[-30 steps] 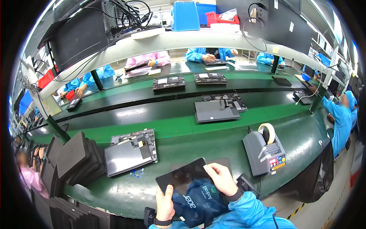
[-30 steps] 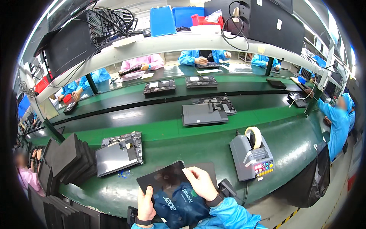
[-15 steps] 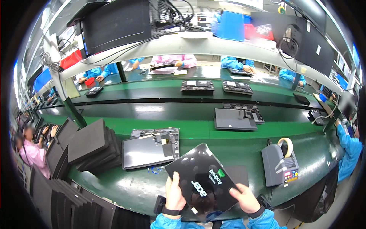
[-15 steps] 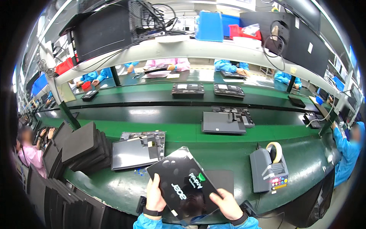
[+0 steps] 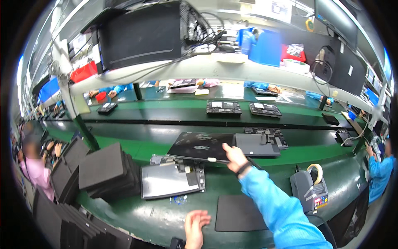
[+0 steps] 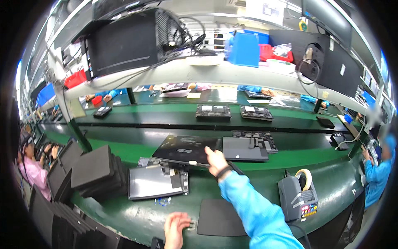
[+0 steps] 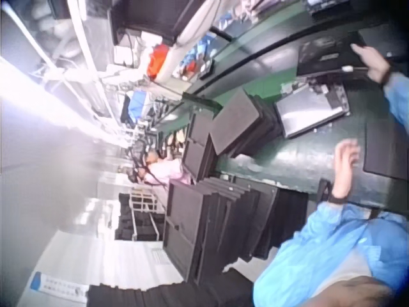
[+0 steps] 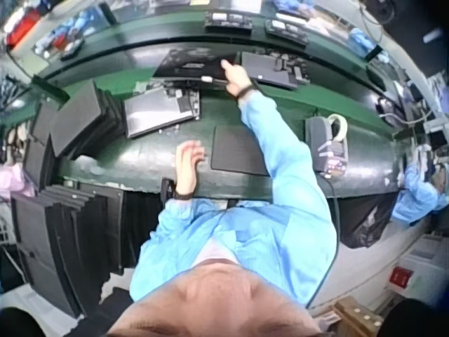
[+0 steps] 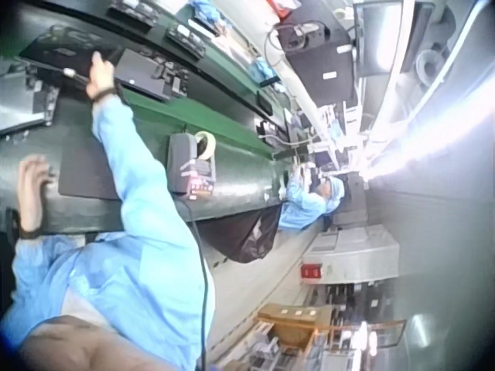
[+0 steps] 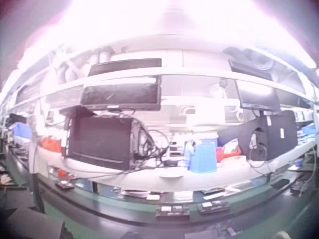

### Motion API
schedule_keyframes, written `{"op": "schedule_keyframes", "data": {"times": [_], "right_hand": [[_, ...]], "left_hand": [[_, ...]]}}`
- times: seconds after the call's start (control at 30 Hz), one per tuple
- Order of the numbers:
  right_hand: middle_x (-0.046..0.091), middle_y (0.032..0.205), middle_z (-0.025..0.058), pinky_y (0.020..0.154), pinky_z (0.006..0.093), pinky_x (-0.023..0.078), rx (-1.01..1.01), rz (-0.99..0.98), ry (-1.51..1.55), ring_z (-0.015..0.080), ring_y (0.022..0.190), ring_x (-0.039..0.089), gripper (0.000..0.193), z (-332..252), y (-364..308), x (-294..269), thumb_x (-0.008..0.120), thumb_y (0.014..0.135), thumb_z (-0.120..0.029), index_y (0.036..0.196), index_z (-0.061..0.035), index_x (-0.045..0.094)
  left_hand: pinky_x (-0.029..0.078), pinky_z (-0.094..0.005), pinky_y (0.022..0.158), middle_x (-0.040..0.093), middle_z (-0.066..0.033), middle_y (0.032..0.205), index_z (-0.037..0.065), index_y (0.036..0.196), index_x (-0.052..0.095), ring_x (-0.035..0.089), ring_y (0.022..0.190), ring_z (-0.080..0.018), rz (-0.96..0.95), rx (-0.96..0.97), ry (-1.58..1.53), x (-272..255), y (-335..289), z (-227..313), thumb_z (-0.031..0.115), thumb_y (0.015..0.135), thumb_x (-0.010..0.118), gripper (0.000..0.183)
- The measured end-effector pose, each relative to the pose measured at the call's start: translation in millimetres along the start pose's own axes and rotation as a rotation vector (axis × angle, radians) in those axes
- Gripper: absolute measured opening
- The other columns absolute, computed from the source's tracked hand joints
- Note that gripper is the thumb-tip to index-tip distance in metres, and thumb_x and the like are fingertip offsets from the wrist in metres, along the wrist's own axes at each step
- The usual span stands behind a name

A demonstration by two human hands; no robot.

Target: The recorder is assembling tablet components on a production line, including applying screens, labels, and foam packaging.

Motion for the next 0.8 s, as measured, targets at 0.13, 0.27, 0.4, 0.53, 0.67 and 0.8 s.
{"op": "schedule_keyframes", "data": {"times": [0.13,0.27,0.4,0.53,0.67,0.8], "right_hand": [[0.058,0.116,0.0236,0.09,0.0445,0.042,-0.087,0.032,-0.07,0.0316,0.108,0.055,0.049,14.8,116.9,45.7,0.06,0.089,-0.031,0.117,0.0099,0.052],[0.06,0.112,0.0274,0.09,0.0423,0.044,-0.197,0.163,-0.422,0.0408,0.107,0.057,0.054,45.0,176.4,65.9,0.062,0.086,-0.037,0.112,0.0106,0.056],[0.066,0.103,0.0165,0.086,0.0435,0.046,-0.344,0.239,-1.293,0.0334,0.098,0.062,0.039,-2.2,176.3,54.8,0.056,0.082,-0.036,0.1,-0.004,0.067],[0.061,0.101,0.0121,0.078,0.042,0.046,-0.644,0.719,-1.59,0.0273,0.096,0.059,0.025,-76.0,184.2,-33.5,0.048,0.087,-0.022,0.096,-0.0063,0.065],[0.062,0.1,0.0063,0.067,0.039,0.047,-0.261,0.935,-2.167,0.0195,0.091,0.058,0.016,-66.1,220.7,-178.2,0.054,0.085,-0.018,0.091,-0.0137,0.068],[0.061,0.113,0.025,0.096,0.0415,0.043,0.031,0.963,-1.175,0.0358,0.112,0.056,0.074,-2.8,246.2,-388.2,0.062,0.075,-0.061,0.114,0.0022,0.061]], "left_hand": [[0.054,-0.0291,0.068,0.061,-0.0136,0.093,0.001,0.11,0.049,0.062,0.076,-0.0181,0.087,0.103,0.185,-8.5,-18.0,-25.6,0.016,0.099,0.044,0.019],[0.055,-0.0288,0.063,0.063,-0.0153,0.092,-0.003,0.109,0.051,0.064,0.072,-0.0193,0.07,-0.001,0.205,-8.5,-16.7,-19.6,0.013,0.099,0.043,0.02],[0.055,-0.029,0.063,0.063,-0.0155,0.091,-0.002,0.105,0.051,0.065,0.074,-0.0204,0.072,-0.037,0.147,-10.0,-15.9,-15.2,0.011,0.099,0.042,0.017],[0.055,-0.0288,0.063,0.061,-0.0153,0.095,-0.001,0.104,0.051,0.064,0.079,-0.0201,0.066,-0.05,0.152,-9.2,-15.2,-7.0,0.011,0.099,0.043,0.015],[0.055,-0.0285,0.062,0.061,-0.0157,0.094,0.0,0.103,0.051,0.064,0.077,-0.0194,0.101,-0.068,0.14,-6.3,-12.9,1.0,0.011,0.099,0.043,0.014],[0.055,-0.0285,0.061,0.061,-0.0159,0.094,0.0,0.102,0.051,0.063,0.075,-0.0191,0.071,-0.101,0.113,-2.3,-5.9,-6.0,0.013,0.099,0.044,0.016]]}}
Point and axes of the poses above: each hand's wrist, its own y-axis towards the middle knuckle, its own x-axis out of the palm, z = x × y, the point moved 1 cm from there along y, towards the middle knuckle
